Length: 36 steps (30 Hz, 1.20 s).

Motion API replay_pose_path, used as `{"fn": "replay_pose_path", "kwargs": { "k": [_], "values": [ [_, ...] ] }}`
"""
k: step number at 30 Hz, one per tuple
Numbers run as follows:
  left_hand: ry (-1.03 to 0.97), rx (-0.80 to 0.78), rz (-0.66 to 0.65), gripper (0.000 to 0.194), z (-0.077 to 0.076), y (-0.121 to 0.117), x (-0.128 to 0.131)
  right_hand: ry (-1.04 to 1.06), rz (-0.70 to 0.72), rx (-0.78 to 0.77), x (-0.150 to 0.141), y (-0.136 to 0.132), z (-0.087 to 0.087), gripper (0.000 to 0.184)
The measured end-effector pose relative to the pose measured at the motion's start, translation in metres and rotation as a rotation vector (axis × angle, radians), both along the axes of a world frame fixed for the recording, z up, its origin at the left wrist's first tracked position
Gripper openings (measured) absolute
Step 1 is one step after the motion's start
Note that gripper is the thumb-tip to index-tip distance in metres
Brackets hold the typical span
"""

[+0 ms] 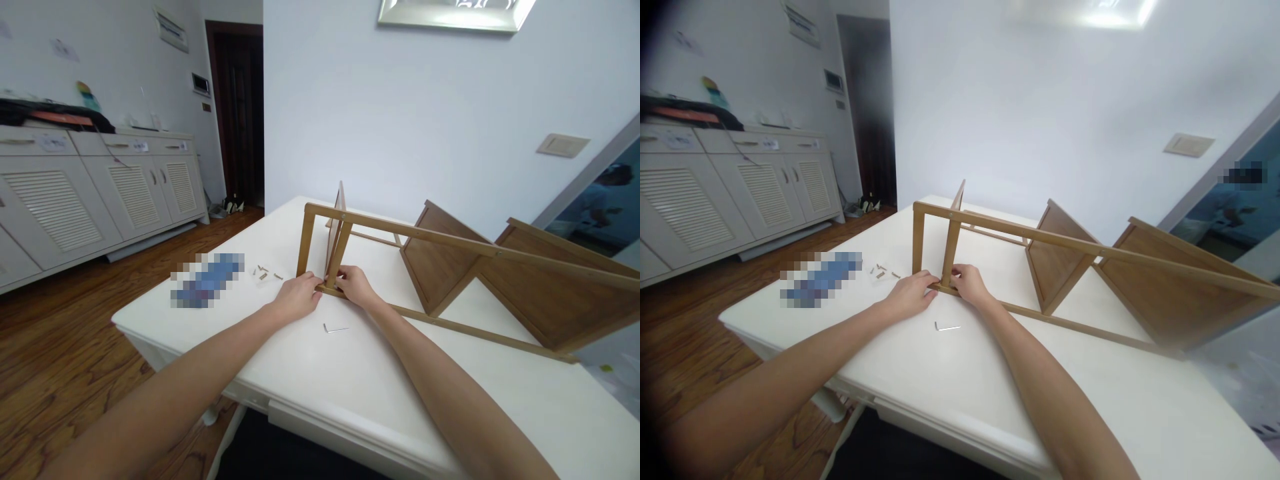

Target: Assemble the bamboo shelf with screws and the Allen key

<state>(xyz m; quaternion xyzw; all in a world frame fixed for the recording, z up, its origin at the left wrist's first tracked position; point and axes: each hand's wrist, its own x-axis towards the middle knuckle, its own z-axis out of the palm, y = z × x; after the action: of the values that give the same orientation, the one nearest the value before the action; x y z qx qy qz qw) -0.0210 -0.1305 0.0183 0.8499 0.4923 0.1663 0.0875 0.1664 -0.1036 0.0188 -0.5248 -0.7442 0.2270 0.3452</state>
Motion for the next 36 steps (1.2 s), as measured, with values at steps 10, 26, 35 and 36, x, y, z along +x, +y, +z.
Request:
{"fn": "replay_pose_path", "kwargs": {
  "k": [10, 26, 35, 36],
  "values": [
    [-0.002, 0.036, -0.012, 0.033, -0.003, 0.001, -0.001, 0.009, 0.016, -0.003, 0.000, -0.001, -0.001, 0.020],
    [-0.002, 0.063, 0.008, 0.029, -0.002, 0.000, 0.000, 0.008, 0.000, 0.009, 0.000, 0.000, -0.003, 0.021],
    [0.042, 0.130, 0.051, 0.022, -0.002, -0.007, 0.003, 0.000, 0.002, 0.023, 0.001, 0.001, -0.006, 0.021],
    [0.046, 0.137, 0.054, 0.022, -0.002, -0.007, 0.004, 0.000, 0.004, 0.023, 0.002, 0.002, -0.006, 0.021]
  ]
}}
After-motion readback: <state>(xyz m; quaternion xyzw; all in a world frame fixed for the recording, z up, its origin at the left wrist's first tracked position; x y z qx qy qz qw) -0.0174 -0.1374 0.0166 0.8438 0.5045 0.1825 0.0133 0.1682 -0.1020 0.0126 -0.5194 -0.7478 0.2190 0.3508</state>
